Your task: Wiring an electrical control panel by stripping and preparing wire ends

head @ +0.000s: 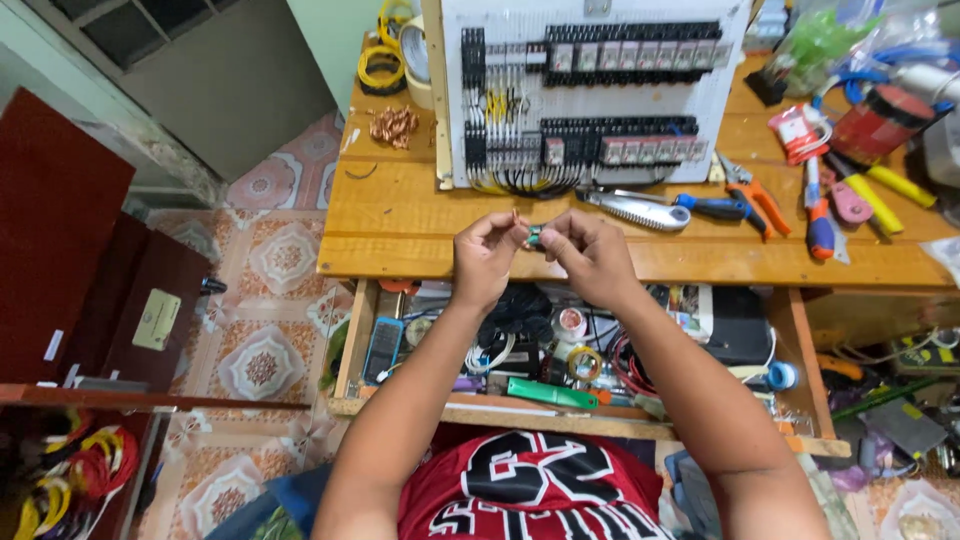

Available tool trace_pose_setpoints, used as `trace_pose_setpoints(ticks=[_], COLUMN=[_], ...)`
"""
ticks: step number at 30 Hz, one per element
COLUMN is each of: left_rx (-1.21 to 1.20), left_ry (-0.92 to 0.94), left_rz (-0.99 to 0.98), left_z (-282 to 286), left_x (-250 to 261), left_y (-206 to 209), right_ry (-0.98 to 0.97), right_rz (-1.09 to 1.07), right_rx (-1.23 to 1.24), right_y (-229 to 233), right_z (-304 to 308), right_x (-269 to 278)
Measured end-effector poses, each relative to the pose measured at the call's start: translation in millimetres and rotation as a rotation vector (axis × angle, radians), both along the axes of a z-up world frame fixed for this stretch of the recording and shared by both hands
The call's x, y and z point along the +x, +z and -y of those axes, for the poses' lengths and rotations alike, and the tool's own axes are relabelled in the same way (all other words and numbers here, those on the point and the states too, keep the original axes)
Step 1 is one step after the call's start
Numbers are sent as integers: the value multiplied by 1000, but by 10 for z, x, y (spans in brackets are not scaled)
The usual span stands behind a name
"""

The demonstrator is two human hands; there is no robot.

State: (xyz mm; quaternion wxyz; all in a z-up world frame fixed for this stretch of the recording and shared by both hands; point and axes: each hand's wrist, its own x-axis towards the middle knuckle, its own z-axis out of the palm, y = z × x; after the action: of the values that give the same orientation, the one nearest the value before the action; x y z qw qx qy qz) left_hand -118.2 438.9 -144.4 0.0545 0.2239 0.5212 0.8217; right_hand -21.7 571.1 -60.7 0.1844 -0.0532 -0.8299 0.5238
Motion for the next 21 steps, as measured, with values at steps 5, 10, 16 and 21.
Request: trace_pose_setpoints(ticks=[5,10,16,21], left_rx=[18,74,107,95], left_ry=[-36,-135,-240,-246], left_rz=[65,215,356,329], left_z=[18,60,65,94], left_x=[52,115,137,145], left_y=[21,98,29,86], right_ry=[76,167,215,31], right_rz=[-26,-32,-25,-11], right_rx=[-193,-300,-330,89], right_y=[-57,-165,-240,-158], right_z=[53,72,23,-29], right_x=[0,-26,-42,-7])
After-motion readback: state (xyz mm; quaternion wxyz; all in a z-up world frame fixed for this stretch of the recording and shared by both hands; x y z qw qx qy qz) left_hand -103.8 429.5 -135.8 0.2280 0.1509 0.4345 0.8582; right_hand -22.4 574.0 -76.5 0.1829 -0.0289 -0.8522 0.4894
